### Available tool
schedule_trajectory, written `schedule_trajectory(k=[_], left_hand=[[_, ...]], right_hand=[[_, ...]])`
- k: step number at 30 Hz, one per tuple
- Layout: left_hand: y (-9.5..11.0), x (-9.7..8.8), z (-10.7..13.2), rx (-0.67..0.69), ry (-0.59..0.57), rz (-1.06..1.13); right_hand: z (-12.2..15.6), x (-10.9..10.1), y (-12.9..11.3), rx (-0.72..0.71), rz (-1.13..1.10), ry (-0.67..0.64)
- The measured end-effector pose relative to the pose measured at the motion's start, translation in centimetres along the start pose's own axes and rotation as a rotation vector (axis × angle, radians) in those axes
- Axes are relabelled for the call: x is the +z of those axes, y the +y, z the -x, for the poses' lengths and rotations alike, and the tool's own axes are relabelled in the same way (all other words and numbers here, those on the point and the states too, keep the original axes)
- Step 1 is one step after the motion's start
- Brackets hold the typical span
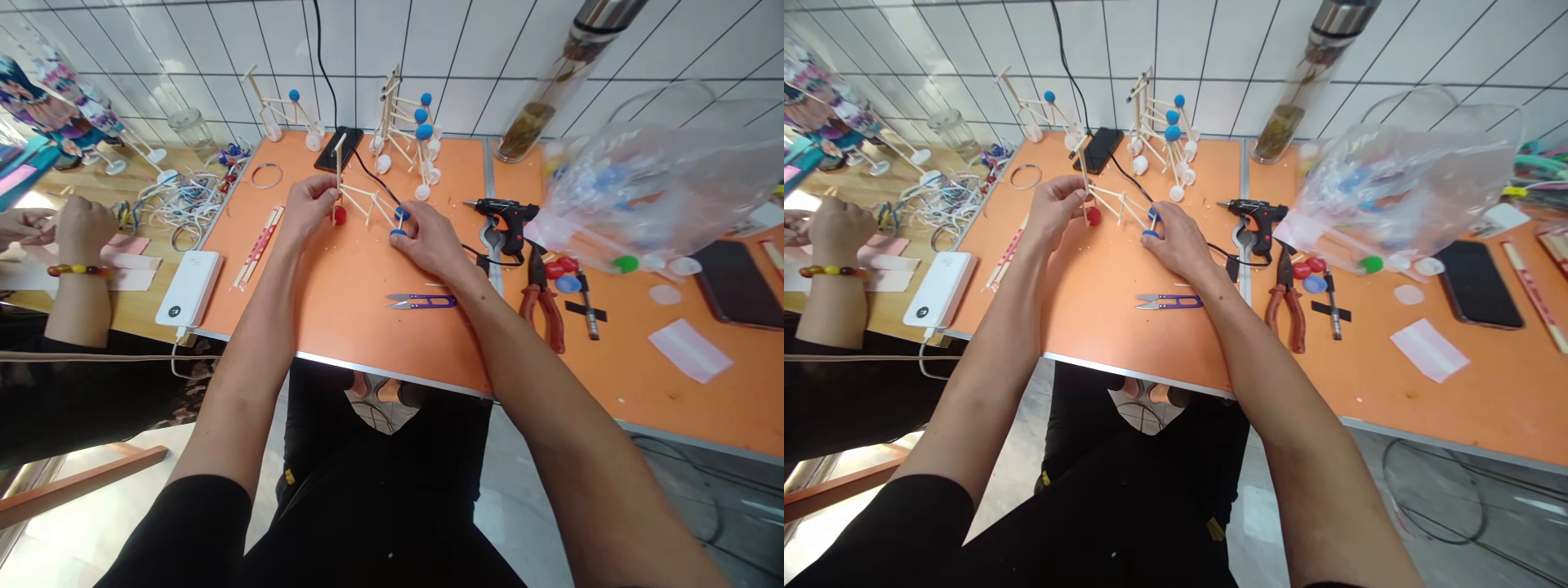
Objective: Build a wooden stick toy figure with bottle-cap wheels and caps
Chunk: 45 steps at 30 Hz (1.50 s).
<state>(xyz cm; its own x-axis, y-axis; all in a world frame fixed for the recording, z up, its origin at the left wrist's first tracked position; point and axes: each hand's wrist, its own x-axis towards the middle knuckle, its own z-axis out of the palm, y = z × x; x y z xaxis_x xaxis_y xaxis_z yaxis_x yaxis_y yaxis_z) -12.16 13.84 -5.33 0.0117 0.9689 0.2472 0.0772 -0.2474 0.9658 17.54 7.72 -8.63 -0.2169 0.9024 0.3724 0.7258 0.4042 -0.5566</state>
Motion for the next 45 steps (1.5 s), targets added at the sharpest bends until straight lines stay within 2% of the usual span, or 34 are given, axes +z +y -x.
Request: schedule_trajectory(k=[14,19,30,39,45], left_hand=[[-0.5,-0.2,-0.2,-0.028,-0.015,-0.043],[-0.9,-0.4,-0.2,0.000,-0.025,-0.011],[-0.6,0.0,-0.2,-0.017,-0.004,0.004],[0.0,-1.3,-0.4,-0.033,0.079,-0.035],[0.0,-0.7,-0.2,-0.021,-0.001,-0.020]], right_hand=[[-0.1,0.5,0.2,0.014,-0.015,0.017],[-0.1,0.5,0.3,0.009,-0.022,0.025],[-0.1,0.8,0.5,-0.007,-0.016,0.038],[0.1,0.5,0.3,-0.015,-0.020,0.031],[0.1,0.5,0.2,0.006,-0.028,0.031]])
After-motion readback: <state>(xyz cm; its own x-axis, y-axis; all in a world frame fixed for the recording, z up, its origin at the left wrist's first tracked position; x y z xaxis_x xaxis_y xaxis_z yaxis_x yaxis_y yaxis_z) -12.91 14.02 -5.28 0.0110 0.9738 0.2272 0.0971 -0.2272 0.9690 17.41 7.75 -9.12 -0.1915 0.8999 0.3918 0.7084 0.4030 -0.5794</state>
